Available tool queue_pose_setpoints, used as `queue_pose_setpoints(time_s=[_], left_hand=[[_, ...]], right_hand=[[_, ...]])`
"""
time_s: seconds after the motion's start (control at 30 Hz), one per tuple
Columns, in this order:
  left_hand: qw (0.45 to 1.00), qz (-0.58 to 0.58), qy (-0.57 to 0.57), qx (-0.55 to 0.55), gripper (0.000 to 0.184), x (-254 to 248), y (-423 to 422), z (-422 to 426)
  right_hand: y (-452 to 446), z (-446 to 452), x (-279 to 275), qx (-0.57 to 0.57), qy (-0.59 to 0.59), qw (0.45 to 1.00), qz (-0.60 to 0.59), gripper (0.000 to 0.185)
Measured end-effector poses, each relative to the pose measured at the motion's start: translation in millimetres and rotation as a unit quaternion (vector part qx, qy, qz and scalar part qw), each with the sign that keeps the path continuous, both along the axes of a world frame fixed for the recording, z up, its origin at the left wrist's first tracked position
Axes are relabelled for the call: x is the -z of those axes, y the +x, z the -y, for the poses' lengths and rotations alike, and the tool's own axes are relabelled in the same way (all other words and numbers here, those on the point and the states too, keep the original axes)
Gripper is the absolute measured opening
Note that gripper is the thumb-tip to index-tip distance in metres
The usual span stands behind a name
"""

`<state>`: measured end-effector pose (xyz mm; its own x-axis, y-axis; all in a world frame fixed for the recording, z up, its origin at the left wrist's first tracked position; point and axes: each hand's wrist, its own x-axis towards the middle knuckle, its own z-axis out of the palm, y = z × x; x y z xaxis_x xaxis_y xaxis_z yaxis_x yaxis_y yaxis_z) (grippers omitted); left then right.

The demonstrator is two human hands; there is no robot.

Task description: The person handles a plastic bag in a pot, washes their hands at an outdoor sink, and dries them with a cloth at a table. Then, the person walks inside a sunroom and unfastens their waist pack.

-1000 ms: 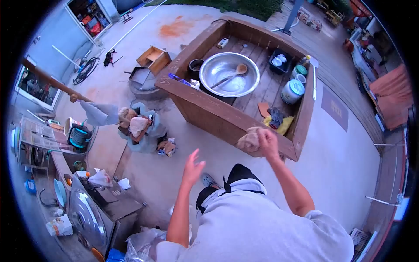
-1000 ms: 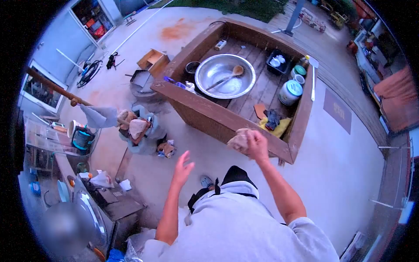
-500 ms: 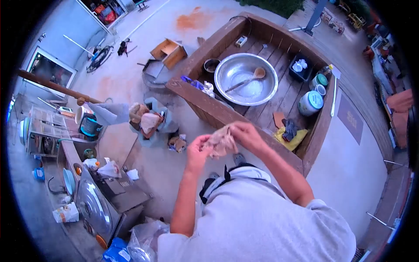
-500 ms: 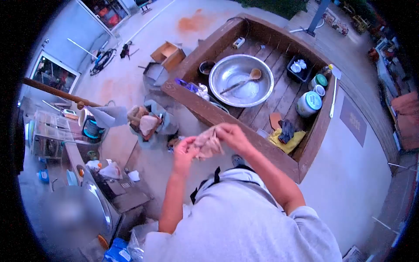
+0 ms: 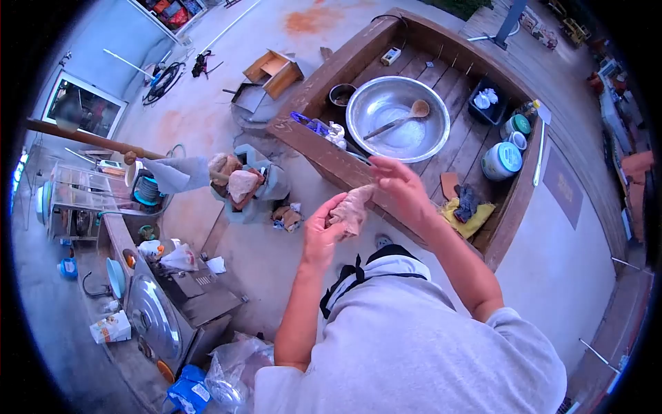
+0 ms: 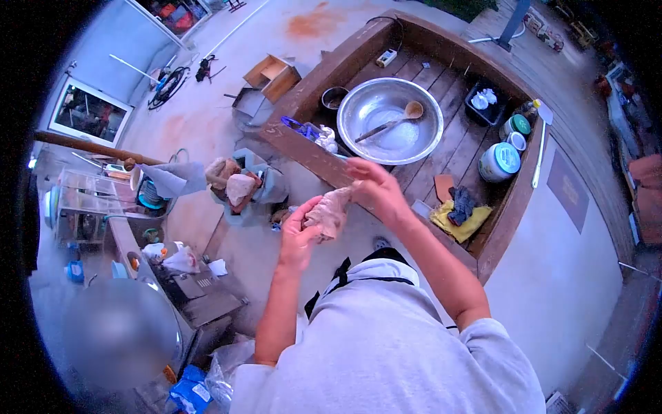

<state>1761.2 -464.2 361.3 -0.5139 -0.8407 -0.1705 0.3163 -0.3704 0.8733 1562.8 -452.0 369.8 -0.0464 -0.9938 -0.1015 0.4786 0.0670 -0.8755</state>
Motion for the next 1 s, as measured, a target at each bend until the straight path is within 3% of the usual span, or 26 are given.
queue_pose_setpoints(time_s=[0.03, 0.1, 0.13, 0.17, 0.23, 0.3, 0.37, 0.43, 0.5, 0.57, 0.63, 0.7, 0.77, 0.83, 0.9, 0.93, 0.97, 1.0], left_hand=[[1.0, 0.0, -0.004, 0.0, 0.051, -6, -3, -2], [0.992, -0.112, 0.052, -0.013, 0.052, -23, -13, -7], [0.985, -0.164, 0.045, 0.01, 0.053, -11, -13, -6], [0.985, -0.167, 0.04, 0.011, 0.053, -18, -16, -11], [0.933, -0.319, 0.163, -0.021, 0.06, -33, -20, -18], [0.937, -0.317, 0.145, 0.034, 0.069, -36, -12, -20], [0.954, -0.281, 0.088, 0.055, 0.077, -38, -14, -16], [0.954, -0.282, 0.079, 0.066, 0.079, -38, -16, -13], [0.974, -0.21, -0.056, 0.071, 0.079, -32, -20, -13], [0.976, -0.2, -0.035, 0.084, 0.076, -35, -16, -14], [0.984, -0.098, -0.081, 0.127, 0.079, -43, -11, -17], [0.983, -0.103, -0.088, 0.128, 0.085, -50, -8, -20], [0.954, -0.012, -0.265, 0.14, 0.091, -44, -7, -19], [0.951, 0.014, -0.28, 0.13, 0.088, -49, 1, -21], [0.89, 0.155, -0.359, 0.237, 0.078, -59, 14, -22], [0.816, 0.216, -0.503, 0.188, 0.067, -49, 15, -23], [0.818, 0.219, -0.5, 0.18, 0.067, -46, 18, -23], [0.719, 0.346, -0.578, 0.172, 0.063, -45, 22, -23]], right_hand=[[13, -4, 0, 0.0, -0.004, 1.0, 0.0, 0.05], [47, -11, 3, -0.055, -0.147, 0.955, -0.253, 0.054], [60, -12, 2, -0.053, -0.151, 0.954, -0.255, 0.054], [71, -12, 1, -0.002, -0.119, 0.97, -0.211, 0.054], [79, -5, -5, 0.043, -0.092, 0.98, -0.168, 0.054], [86, -7, -10, 0.021, -0.032, 0.999, 0.016, 0.052], [89, 2, -3, 0.074, -0.044, 0.996, -0.003, 0.042], [89, 4, -8, 0.106, -0.021, 0.993, 0.051, 0.033], [87, 5, -9, 0.092, -0.008, 0.992, 0.085, 0.03], [84, 4, -9, 0.08, 0.007, 0.99, 0.12, 0.027], [82, 2, -10, 0.038, 0.041, 0.981, 0.186, 0.023], [83, 0, -18, 0.037, 0.054, 0.985, 0.159, 0.027], [78, -1, -18, -0.001, 0.109, 0.976, 0.189, 0.031], [69, -2, -13, -0.026, 0.119, 0.973, 0.199, 0.033], [48, 1, 2, -0.022, 0.116, 0.974, 0.195, 0.032], [37, 4, 2, 0.031, 0.1, 0.978, 0.182, 0.033], [29, 7, -2, 0.083, 0.082, 0.979, 0.169, 0.034], [24, 6, -8, 0.096, 0.064, 0.986, 0.118, 0.034]])
